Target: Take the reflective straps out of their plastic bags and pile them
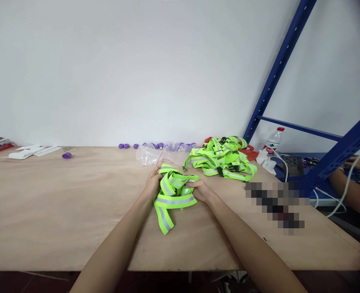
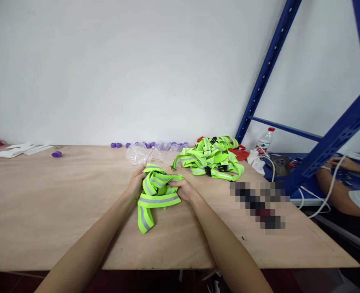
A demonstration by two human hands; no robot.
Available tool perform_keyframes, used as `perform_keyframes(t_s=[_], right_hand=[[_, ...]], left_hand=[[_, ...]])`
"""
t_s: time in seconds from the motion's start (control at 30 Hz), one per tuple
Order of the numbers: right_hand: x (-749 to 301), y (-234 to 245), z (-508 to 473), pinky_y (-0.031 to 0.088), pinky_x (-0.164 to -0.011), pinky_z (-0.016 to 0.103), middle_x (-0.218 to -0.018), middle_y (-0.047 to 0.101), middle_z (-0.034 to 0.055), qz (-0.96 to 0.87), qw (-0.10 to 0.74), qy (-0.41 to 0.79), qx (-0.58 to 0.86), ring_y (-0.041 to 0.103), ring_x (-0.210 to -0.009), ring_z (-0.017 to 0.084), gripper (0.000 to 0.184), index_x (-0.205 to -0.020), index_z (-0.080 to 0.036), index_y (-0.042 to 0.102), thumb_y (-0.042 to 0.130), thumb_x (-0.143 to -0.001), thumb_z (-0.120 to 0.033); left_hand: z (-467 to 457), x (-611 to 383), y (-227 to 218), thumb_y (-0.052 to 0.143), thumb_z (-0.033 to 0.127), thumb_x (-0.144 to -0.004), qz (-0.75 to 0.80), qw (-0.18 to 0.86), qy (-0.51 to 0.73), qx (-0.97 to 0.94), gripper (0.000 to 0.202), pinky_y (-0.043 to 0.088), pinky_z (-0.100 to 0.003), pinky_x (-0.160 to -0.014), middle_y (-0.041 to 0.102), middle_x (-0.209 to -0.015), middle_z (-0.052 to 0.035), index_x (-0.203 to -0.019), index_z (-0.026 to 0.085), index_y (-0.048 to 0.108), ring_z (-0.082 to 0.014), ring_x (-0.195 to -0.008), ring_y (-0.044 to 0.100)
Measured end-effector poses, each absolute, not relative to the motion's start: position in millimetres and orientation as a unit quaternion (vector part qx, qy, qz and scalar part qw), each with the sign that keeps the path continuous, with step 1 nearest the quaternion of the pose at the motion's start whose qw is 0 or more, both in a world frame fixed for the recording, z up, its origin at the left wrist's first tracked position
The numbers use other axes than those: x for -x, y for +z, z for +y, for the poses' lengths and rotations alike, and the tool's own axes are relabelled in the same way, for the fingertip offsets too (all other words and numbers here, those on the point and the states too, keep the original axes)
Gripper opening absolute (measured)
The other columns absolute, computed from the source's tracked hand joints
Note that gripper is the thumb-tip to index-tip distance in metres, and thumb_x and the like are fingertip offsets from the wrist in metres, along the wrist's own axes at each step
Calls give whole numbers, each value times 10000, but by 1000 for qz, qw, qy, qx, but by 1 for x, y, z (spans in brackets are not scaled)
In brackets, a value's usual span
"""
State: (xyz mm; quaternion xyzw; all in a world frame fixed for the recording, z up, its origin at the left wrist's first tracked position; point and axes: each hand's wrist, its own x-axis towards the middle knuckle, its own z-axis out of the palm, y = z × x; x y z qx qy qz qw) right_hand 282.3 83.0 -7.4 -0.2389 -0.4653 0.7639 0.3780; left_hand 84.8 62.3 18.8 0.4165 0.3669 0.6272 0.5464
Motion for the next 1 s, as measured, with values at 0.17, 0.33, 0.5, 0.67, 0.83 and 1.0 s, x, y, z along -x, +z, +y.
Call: perform_keyframes(t_s=[0.17,0.33,0.5,0.67,0.83,1.0], right_hand=[[-272,-13,82,521,-942,450,-1031,765,62,-477,444,715,250,700,-1000,296,382,-989,-209,759,822,-634,-338],[-270,-21,92,397,-1100,500,-1321,645,78,-565,531,552,307,564,-1257,316,456,-1062,-242,759,857,-639,-382],[-277,-27,102,339,-1151,487,-1411,571,88,-654,535,455,281,467,-1359,306,374,-1009,-265,787,842,-675,-424],[-278,-29,101,439,-1073,461,-1358,604,93,-671,515,458,273,543,-1277,300,319,-988,-281,794,825,-701,-416],[-278,-29,98,436,-1076,440,-1323,615,84,-691,513,424,282,553,-1254,274,250,-1010,-296,790,764,-767,-348],[-279,-28,99,444,-1067,454,-1331,618,71,-690,514,423,283,553,-1255,277,241,-986,-295,794,760,-747,-290]], left_hand=[[69,-77,12,624,199,-670,449,493,626,-405,396,477,-243,-556,689,-780,-5,-1065,180,602,-147,-600,621],[67,-70,6,555,238,-836,489,346,561,-572,550,528,-371,-875,574,-1361,-118,-1375,229,445,-234,-1096,637],[61,-70,10,418,324,-973,438,228,523,-695,442,284,-453,-1177,401,-1548,-79,-1399,241,505,-256,-1443,333],[59,-70,16,507,355,-950,409,254,477,-735,320,422,-426,-1060,667,-1222,-103,-1185,208,666,-268,-1181,584],[56,-72,20,567,284,-917,378,221,492,-752,239,418,-425,-1058,632,-1229,-108,-1127,216,659,-264,-1190,562],[58,-71,20,551,267,-926,358,202,431,-803,189,355,-443,-1130,550,-1363,-96,-1013,241,716,-273,-1317,469]])
